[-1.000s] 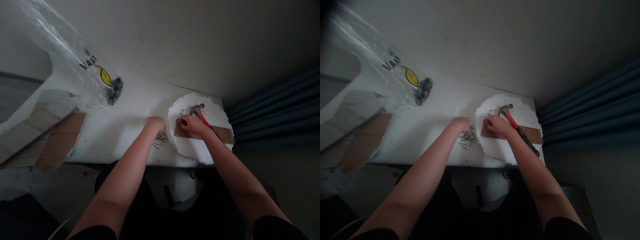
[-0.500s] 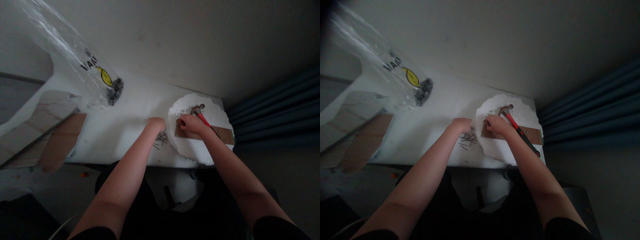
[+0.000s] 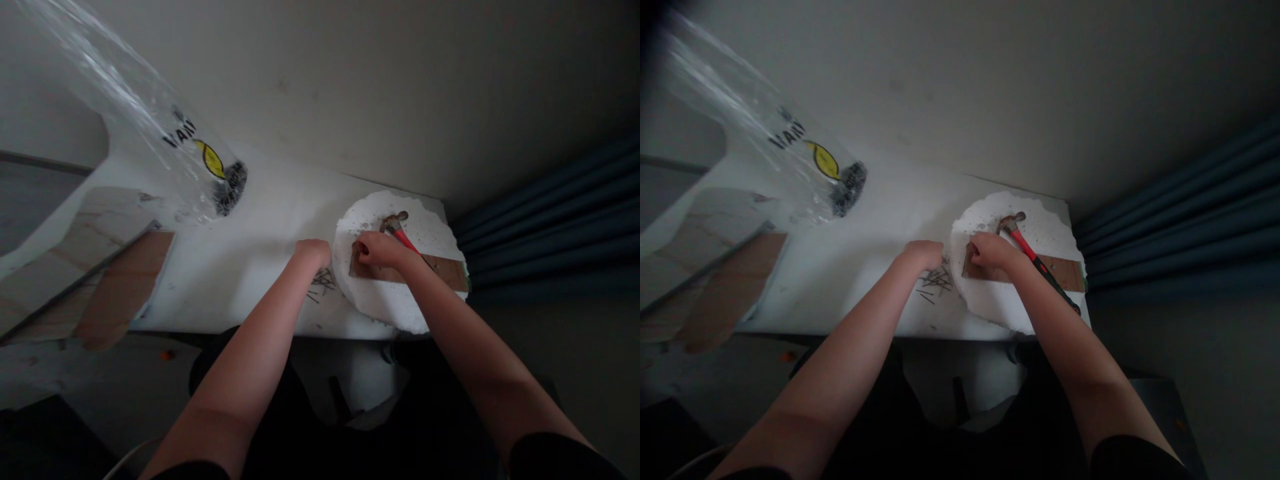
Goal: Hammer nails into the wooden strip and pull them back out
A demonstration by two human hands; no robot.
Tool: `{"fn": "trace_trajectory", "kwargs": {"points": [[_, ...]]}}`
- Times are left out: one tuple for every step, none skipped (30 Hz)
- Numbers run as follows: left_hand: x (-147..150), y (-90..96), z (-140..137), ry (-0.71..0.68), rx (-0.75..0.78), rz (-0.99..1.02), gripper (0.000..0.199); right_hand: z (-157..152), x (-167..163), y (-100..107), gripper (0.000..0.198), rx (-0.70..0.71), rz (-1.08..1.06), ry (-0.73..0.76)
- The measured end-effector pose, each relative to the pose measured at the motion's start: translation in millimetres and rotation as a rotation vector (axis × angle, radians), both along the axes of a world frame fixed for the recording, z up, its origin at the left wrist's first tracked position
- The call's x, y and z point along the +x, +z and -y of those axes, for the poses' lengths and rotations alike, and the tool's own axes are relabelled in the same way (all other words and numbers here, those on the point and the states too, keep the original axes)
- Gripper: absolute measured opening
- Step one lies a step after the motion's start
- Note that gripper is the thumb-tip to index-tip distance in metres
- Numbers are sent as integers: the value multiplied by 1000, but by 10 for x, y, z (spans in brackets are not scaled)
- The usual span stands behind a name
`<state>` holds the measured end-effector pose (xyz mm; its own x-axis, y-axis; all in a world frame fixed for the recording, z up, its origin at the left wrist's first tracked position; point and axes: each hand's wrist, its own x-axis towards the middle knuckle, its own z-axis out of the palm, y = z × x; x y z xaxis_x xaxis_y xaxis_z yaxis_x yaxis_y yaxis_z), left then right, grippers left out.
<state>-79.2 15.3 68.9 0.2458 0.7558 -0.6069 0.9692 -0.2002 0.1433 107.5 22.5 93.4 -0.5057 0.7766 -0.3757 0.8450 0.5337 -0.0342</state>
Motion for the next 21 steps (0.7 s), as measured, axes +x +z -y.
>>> {"fn": "trace_trajectory", "kwargs": {"points": [[-1, -3, -3, 0, 2, -2, 44, -11, -4, 1, 14, -10, 5, 5], [-1, -7, -5, 0, 4, -5, 45, -19, -9, 4, 14, -17, 9, 11], [-2, -12, -9, -2, 6, -9, 45, -24, -16, 9, 14, -21, 12, 18], [-3, -18, -12, -4, 7, -13, 45, -27, -22, 16, 14, -24, 14, 25], [-4, -24, -15, -6, 6, -15, 46, -27, -30, 25, 14, -25, 16, 32], [-5, -29, -18, -6, 7, -14, 46, -26, -37, 35, 14, -26, 21, 36], [-6, -32, -20, -4, 10, -10, 47, -24, -44, 45, 14, -27, 27, 38], [-6, -33, -21, -2, 15, -6, 47, -22, -49, 54, 13, -29, 33, 39], [-6, -30, -20, -1, 17, 0, 48, -21, -53, 62, 13, -30, 39, 40], [-6, -25, -19, -1, 16, 4, 48, -21, -54, 67, 13, -31, 43, 42], [-5, -17, -17, 1, 13, 5, 47, -22, -53, 69, 13, -32, 44, 46], [-4, -7, -14, 4, 8, 4, 47, -24, -51, 69, 13, -32, 45, 50], [-1, 3, -11, 8, 6, 4, 46, -27, -48, 66, 14, -32, 47, 54], [2, 12, -8, 12, 5, 5, 46, -30, -45, 62, 14, -31, 49, 59], [6, 18, -6, 15, 5, 6, 46, -32, -43, 57, 15, -29, 52, 63], [10, 21, -5, 17, 6, 8, 46, -34, -41, 53, 15, -25, 54, 67], [14, 20, -5, 18, 5, 13, 45, -34, -41, 50, 15, -19, 59, 71], [18, 14, -6, 19, 5, 18, 45, -32, -43, 48, 15, -14, 63, 74], [20, 5, -8, 22, 6, 21, 44, -30, -47, 49, 16, -9, 67, 77], [21, -5, -10, 24, 9, 22, 43, -25, -52, 51, 16, -6, 72, 81], [21, -16, -12, 24, 15, 23, 43, -20, -59, 54, 17, -3, 78, 85]]}}
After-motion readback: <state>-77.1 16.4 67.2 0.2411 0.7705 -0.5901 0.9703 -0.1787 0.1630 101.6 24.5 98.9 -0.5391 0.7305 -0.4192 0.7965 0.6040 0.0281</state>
